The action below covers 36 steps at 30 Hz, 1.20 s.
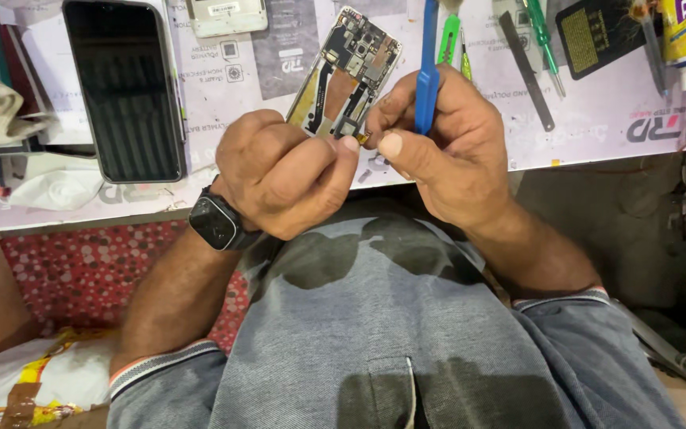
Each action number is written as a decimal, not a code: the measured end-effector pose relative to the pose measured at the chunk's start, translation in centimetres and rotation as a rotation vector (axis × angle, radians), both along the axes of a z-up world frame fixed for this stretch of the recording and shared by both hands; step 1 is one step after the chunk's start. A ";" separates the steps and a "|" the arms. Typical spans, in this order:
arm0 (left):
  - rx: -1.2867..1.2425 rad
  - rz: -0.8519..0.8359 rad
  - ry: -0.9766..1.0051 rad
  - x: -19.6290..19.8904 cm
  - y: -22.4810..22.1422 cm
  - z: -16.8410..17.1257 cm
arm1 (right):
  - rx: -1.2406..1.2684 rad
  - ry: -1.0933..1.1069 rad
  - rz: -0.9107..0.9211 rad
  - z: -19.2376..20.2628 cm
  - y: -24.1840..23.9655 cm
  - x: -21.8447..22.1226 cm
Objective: The person disassembles a mobile phone on a repair bench. They use a prying tool to disconnect internal components from the motherboard and a brush to clean the parts by hand.
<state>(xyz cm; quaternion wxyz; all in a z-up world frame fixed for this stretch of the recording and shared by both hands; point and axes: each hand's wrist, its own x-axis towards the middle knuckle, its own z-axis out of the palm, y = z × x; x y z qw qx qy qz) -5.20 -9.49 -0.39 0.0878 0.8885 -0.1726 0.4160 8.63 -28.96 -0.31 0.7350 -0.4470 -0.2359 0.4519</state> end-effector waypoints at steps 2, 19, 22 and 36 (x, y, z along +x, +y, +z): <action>-0.005 -0.002 -0.011 0.0 0.0 -0.1 | -0.012 -0.027 -0.013 -0.1 0.1 -0.1; -0.082 -0.007 0.074 0.7 -0.7 -0.5 | -0.022 -0.135 -0.079 -1.3 -1.6 1.5; -0.051 -0.015 0.132 1.3 -1.3 -0.3 | -0.027 -0.245 -0.157 -1.6 -2.6 2.5; 0.007 -0.021 0.532 4.6 -5.7 1.1 | 0.051 -0.193 -0.477 -1.9 -2.8 8.5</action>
